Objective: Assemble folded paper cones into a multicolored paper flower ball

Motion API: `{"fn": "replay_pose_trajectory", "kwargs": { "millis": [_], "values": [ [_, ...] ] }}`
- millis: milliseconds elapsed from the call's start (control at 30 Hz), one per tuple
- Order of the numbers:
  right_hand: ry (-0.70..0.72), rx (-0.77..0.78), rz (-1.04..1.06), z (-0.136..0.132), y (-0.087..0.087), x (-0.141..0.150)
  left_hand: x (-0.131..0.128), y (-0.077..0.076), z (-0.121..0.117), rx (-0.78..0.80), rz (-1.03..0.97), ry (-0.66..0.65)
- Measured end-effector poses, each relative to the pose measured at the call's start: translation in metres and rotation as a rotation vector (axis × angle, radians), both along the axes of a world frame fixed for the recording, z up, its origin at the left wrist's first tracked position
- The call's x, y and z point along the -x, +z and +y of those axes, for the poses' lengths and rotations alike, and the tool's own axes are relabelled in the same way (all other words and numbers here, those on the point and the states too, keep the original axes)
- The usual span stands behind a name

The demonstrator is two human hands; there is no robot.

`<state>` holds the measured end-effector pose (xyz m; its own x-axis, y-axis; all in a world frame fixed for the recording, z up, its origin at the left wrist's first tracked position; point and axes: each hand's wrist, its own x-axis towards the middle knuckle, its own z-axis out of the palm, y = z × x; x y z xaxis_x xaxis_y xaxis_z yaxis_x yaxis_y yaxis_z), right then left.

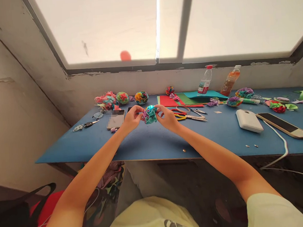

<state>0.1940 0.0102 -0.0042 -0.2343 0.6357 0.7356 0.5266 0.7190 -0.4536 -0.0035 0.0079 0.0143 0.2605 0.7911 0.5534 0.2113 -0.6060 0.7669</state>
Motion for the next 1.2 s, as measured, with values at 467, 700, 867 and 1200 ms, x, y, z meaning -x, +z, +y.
{"fn": "replay_pose_trajectory", "kwargs": {
  "millis": [467, 700, 867, 1200],
  "values": [
    [0.118, -0.174, -0.212, -0.024, 0.012, 0.008, -0.002, -0.001, -0.020, -0.563, 0.405, 0.078],
    [0.189, -0.114, -0.249, -0.026, 0.009, 0.011, -0.003, -0.007, -0.009, -0.495, 0.435, 0.048],
    [0.169, -0.012, -0.190, -0.023, 0.010, 0.009, -0.003, -0.006, -0.006, -0.420, 0.398, 0.069],
    [0.173, 0.132, -0.213, -0.016, 0.015, 0.001, -0.004, -0.005, -0.009, -0.412, 0.410, 0.047]
  ]
}}
